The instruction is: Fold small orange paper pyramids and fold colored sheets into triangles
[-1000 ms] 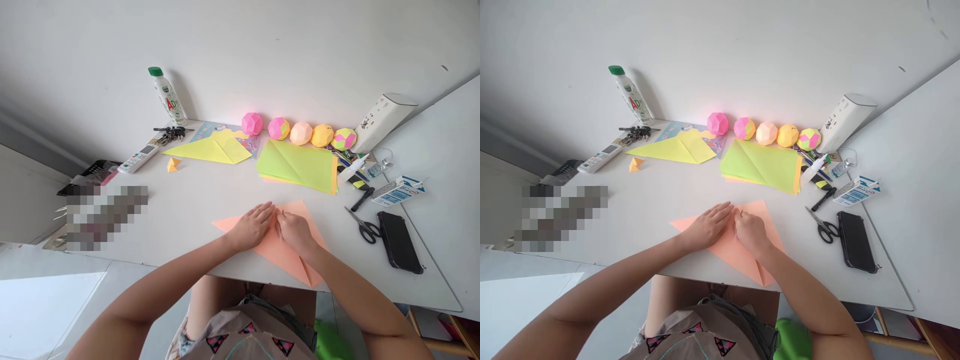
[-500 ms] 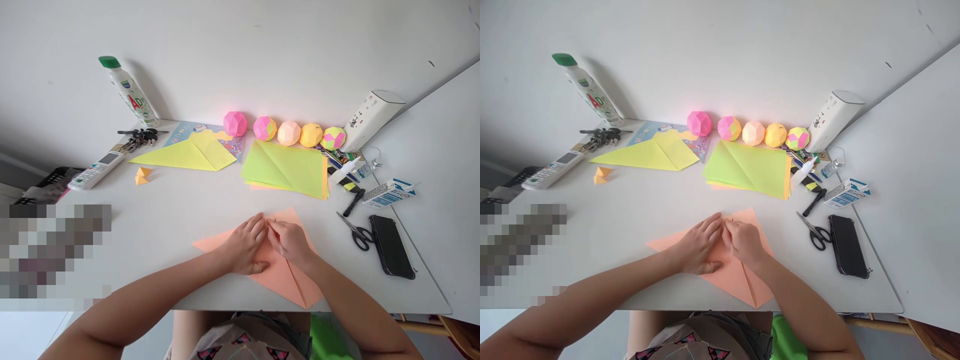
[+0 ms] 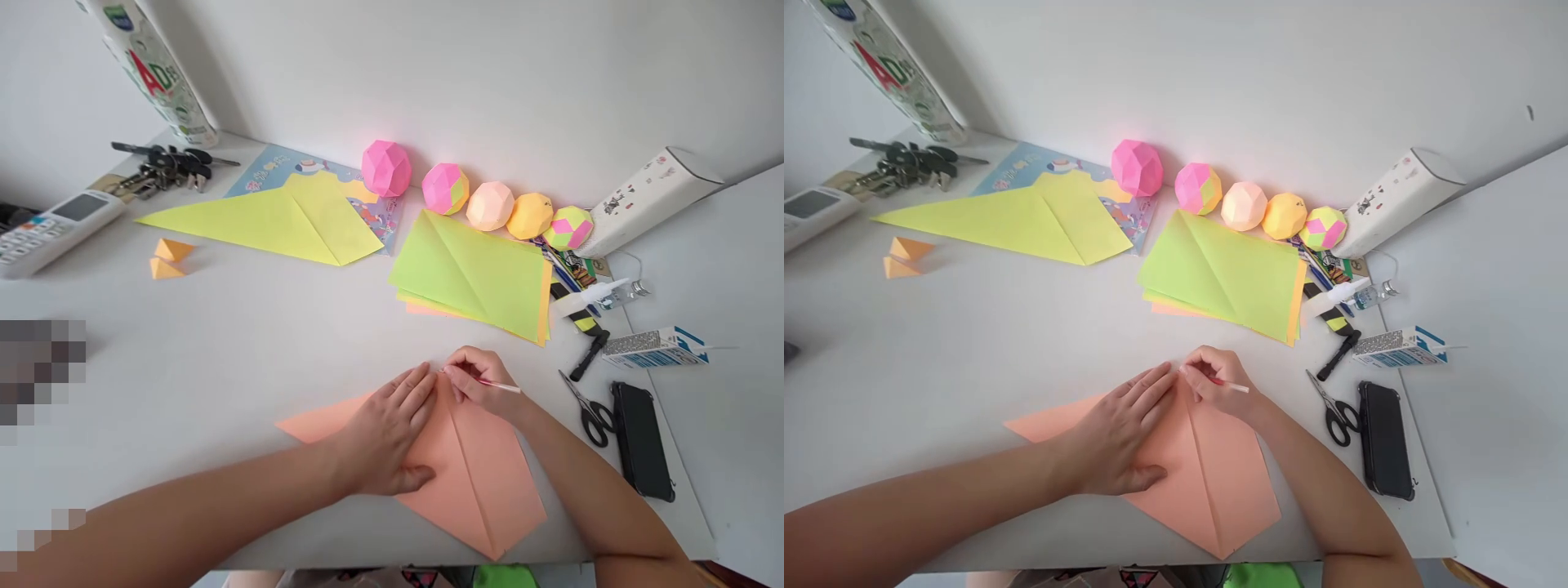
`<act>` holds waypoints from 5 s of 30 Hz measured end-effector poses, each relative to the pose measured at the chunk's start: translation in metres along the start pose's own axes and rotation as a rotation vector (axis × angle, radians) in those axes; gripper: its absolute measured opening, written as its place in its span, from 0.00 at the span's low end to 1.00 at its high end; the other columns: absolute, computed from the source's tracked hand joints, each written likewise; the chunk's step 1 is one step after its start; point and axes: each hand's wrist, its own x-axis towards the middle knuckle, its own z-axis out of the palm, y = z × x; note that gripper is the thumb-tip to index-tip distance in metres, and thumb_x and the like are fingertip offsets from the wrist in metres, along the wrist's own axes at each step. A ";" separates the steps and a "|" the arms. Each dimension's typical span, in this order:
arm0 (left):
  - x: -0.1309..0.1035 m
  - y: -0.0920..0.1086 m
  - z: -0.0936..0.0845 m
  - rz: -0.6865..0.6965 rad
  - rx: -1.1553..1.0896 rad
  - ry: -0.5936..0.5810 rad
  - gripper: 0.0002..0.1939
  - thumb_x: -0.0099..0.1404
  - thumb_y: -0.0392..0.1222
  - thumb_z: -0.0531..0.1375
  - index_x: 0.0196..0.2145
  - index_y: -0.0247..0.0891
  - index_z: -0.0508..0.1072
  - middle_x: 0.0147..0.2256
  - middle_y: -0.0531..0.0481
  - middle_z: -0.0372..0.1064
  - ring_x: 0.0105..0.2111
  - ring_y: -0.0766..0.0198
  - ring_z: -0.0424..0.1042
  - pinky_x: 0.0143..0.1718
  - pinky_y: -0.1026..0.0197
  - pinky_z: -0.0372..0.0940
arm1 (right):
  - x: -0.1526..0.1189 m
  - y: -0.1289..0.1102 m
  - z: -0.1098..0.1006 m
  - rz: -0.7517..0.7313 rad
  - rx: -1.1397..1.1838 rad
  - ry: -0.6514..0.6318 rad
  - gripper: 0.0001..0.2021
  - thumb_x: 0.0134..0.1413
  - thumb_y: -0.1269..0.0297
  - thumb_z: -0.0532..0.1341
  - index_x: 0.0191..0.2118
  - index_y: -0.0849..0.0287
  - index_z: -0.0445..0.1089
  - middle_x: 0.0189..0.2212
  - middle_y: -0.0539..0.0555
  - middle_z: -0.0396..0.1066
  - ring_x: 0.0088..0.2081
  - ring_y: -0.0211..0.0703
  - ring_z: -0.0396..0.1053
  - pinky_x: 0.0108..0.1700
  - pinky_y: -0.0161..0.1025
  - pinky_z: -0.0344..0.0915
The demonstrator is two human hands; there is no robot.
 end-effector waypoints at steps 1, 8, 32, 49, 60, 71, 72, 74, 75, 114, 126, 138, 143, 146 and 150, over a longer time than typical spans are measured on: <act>0.000 0.000 0.000 0.000 0.002 0.002 0.47 0.62 0.65 0.50 0.62 0.17 0.55 0.64 0.26 0.48 0.66 0.40 0.42 0.63 0.46 0.48 | -0.001 0.001 0.000 0.001 -0.005 0.008 0.11 0.58 0.57 0.60 0.29 0.59 0.65 0.18 0.45 0.64 0.19 0.33 0.61 0.22 0.31 0.58; -0.003 -0.002 0.002 0.030 0.021 0.049 0.45 0.63 0.64 0.50 0.61 0.16 0.56 0.63 0.26 0.49 0.66 0.38 0.43 0.62 0.45 0.49 | -0.001 0.004 0.002 0.006 -0.110 0.112 0.14 0.53 0.63 0.62 0.22 0.58 0.57 0.22 0.47 0.64 0.20 0.30 0.57 0.21 0.31 0.55; -0.003 -0.001 0.000 0.035 0.037 0.099 0.44 0.63 0.63 0.50 0.60 0.16 0.57 0.63 0.26 0.51 0.65 0.38 0.46 0.63 0.46 0.48 | 0.000 0.004 0.003 -0.010 -0.209 0.114 0.14 0.56 0.64 0.59 0.23 0.57 0.57 0.21 0.47 0.61 0.22 0.32 0.55 0.24 0.33 0.55; -0.004 -0.001 0.002 0.014 0.002 0.053 0.45 0.64 0.64 0.49 0.62 0.18 0.55 0.64 0.28 0.48 0.66 0.39 0.41 0.64 0.46 0.47 | 0.000 0.004 0.003 -0.004 -0.209 0.107 0.14 0.56 0.63 0.59 0.23 0.57 0.57 0.21 0.47 0.61 0.23 0.33 0.55 0.24 0.33 0.55; -0.004 -0.001 0.002 0.016 0.000 0.039 0.44 0.64 0.64 0.49 0.61 0.19 0.56 0.64 0.28 0.48 0.66 0.39 0.41 0.63 0.45 0.48 | 0.002 0.004 0.001 0.040 -0.059 0.123 0.14 0.56 0.62 0.60 0.23 0.57 0.58 0.20 0.46 0.62 0.20 0.32 0.56 0.21 0.32 0.56; 0.004 -0.035 -0.005 0.103 0.071 0.073 0.44 0.63 0.67 0.49 0.61 0.24 0.59 0.64 0.33 0.51 0.66 0.41 0.45 0.64 0.46 0.46 | 0.021 0.025 -0.006 -0.250 0.111 0.468 0.14 0.59 0.52 0.59 0.31 0.54 0.57 0.22 0.44 0.64 0.18 0.31 0.60 0.18 0.31 0.56; 0.005 -0.043 -0.008 0.114 0.084 0.069 0.44 0.63 0.67 0.49 0.62 0.26 0.58 0.65 0.36 0.50 0.66 0.43 0.44 0.64 0.46 0.44 | 0.022 0.025 -0.006 -0.285 0.080 0.484 0.14 0.59 0.51 0.59 0.33 0.54 0.58 0.22 0.43 0.63 0.18 0.31 0.59 0.19 0.31 0.58; 0.007 -0.060 -0.016 0.128 0.103 0.060 0.44 0.63 0.68 0.50 0.63 0.29 0.56 0.65 0.39 0.51 0.66 0.44 0.45 0.65 0.47 0.44 | 0.022 0.023 -0.005 -0.340 0.006 0.501 0.12 0.60 0.51 0.58 0.35 0.55 0.60 0.22 0.44 0.62 0.18 0.32 0.58 0.20 0.32 0.59; 0.006 -0.067 -0.021 0.124 0.108 0.067 0.43 0.62 0.67 0.51 0.64 0.30 0.56 0.65 0.39 0.51 0.66 0.44 0.46 0.64 0.47 0.44 | 0.020 0.021 -0.005 -0.364 -0.037 0.506 0.12 0.61 0.52 0.57 0.35 0.55 0.61 0.21 0.44 0.62 0.19 0.33 0.59 0.21 0.33 0.60; -0.020 0.000 0.004 -0.076 0.107 0.037 0.51 0.59 0.69 0.51 0.64 0.20 0.51 0.66 0.29 0.40 0.67 0.40 0.37 0.66 0.41 0.37 | -0.025 0.019 0.027 -0.606 -0.777 0.373 0.13 0.61 0.62 0.58 0.50 0.58 0.65 0.48 0.63 0.71 0.52 0.54 0.67 0.50 0.53 0.66; -0.019 -0.025 -0.010 -0.120 0.097 -0.005 0.54 0.57 0.70 0.53 0.64 0.20 0.50 0.67 0.29 0.35 0.67 0.42 0.35 0.66 0.43 0.36 | -0.071 -0.008 0.054 -0.206 0.023 -0.034 0.13 0.67 0.57 0.49 0.42 0.58 0.67 0.26 0.49 0.63 0.24 0.35 0.63 0.27 0.36 0.63; -0.014 -0.015 -0.017 -0.200 0.032 -0.065 0.57 0.55 0.72 0.52 0.64 0.18 0.50 0.67 0.29 0.35 0.67 0.40 0.32 0.66 0.41 0.30 | -0.074 -0.007 0.069 -0.023 -0.127 -0.069 0.08 0.47 0.71 0.59 0.26 0.56 0.57 0.21 0.45 0.61 0.17 0.27 0.50 0.19 0.29 0.50; -0.016 -0.016 -0.017 -0.202 0.038 -0.082 0.57 0.55 0.72 0.51 0.64 0.18 0.49 0.67 0.29 0.31 0.67 0.41 0.31 0.66 0.43 0.27 | -0.074 -0.004 0.071 -0.105 -0.170 -0.074 0.08 0.46 0.74 0.57 0.26 0.57 0.57 0.20 0.44 0.59 0.17 0.28 0.49 0.19 0.30 0.48; -0.016 -0.016 -0.016 -0.199 0.041 -0.082 0.56 0.55 0.72 0.51 0.64 0.18 0.49 0.67 0.28 0.32 0.67 0.40 0.31 0.66 0.43 0.27 | -0.074 -0.003 0.072 -0.124 -0.184 -0.074 0.08 0.45 0.74 0.57 0.26 0.56 0.57 0.21 0.44 0.60 0.18 0.28 0.50 0.20 0.30 0.49; -0.015 -0.017 -0.013 -0.205 0.058 -0.074 0.57 0.54 0.73 0.51 0.64 0.19 0.49 0.67 0.29 0.33 0.67 0.40 0.32 0.66 0.42 0.26 | -0.074 -0.003 0.072 -0.134 -0.183 -0.073 0.08 0.45 0.74 0.57 0.26 0.56 0.57 0.20 0.43 0.58 0.18 0.28 0.49 0.19 0.29 0.49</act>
